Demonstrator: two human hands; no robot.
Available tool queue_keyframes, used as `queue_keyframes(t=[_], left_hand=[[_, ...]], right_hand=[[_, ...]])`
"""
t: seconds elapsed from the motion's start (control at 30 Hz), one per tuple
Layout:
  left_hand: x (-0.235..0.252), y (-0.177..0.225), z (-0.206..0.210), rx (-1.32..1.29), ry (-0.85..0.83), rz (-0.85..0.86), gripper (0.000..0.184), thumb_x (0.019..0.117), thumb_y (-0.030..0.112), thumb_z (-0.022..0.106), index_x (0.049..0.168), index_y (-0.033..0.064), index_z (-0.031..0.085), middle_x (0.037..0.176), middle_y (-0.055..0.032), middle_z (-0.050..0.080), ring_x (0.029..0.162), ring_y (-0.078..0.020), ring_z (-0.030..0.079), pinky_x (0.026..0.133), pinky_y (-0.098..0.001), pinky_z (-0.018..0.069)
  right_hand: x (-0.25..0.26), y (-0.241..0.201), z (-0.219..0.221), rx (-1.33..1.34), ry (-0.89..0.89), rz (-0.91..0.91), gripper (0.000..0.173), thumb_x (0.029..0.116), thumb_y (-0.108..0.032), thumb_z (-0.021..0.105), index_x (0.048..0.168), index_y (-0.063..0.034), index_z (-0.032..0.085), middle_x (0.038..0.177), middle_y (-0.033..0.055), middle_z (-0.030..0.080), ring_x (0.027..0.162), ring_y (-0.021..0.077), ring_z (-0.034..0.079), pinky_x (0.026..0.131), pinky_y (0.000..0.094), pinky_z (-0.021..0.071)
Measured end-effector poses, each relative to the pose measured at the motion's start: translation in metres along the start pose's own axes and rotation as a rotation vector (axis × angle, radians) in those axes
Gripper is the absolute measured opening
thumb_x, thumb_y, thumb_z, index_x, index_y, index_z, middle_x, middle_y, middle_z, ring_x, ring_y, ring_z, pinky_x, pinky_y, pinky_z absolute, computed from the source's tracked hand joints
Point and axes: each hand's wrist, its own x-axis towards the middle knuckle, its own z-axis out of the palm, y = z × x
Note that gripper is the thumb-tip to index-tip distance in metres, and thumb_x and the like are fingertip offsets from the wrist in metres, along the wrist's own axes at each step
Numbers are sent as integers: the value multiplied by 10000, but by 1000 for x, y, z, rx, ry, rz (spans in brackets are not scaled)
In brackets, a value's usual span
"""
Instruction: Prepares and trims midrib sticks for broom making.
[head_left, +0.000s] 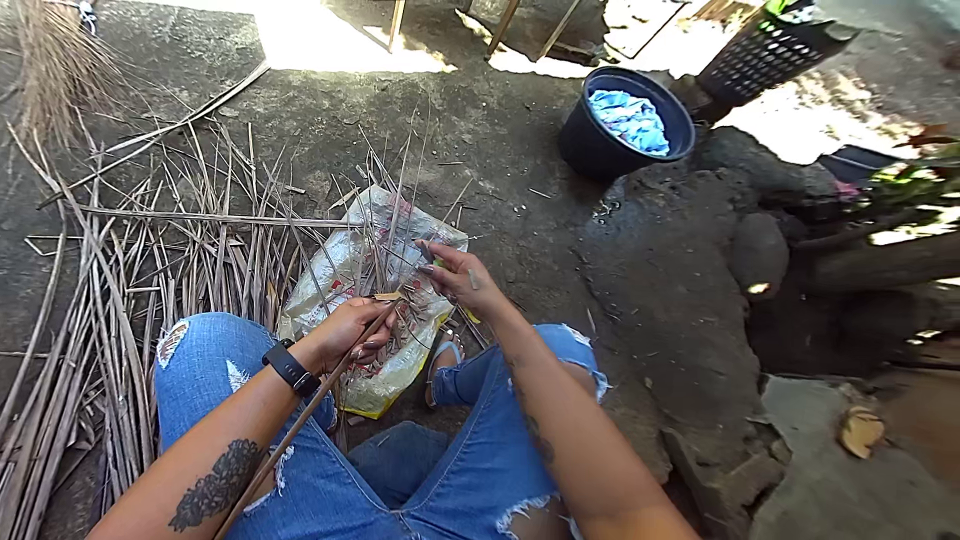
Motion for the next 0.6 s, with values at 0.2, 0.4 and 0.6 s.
queue_keyframes(t=[0.2, 0.4, 0.6], left_hand=[[-3, -2, 1, 26, -18, -14, 443, 1129, 232, 187, 874, 100, 525, 536, 59, 417, 381, 2, 371, 370, -132, 338], [-4, 0, 1, -1, -8, 3, 453, 1129, 232, 179, 874, 99, 529, 530, 58, 432, 381, 1, 388, 372, -132, 350], [-3, 0, 2, 9, -25, -7, 454, 1127, 236, 179, 871, 103, 530, 536, 56, 434, 378, 2, 384, 368, -133, 345]], right_hand=[[5, 0, -9, 108, 119, 13, 443, 1040, -94, 566, 1478, -50, 514, 667, -4, 564, 473, 38, 436, 437, 192, 372], [2, -2, 1, 94, 2, -3, 491, 1028, -82, 570, 1509, -50, 478, 640, -8, 534, 468, 38, 431, 443, 194, 378], [2, 0, -6, 77, 117, 20, 453, 1033, -91, 579, 1478, -41, 519, 645, -4, 546, 468, 35, 426, 437, 191, 368]])
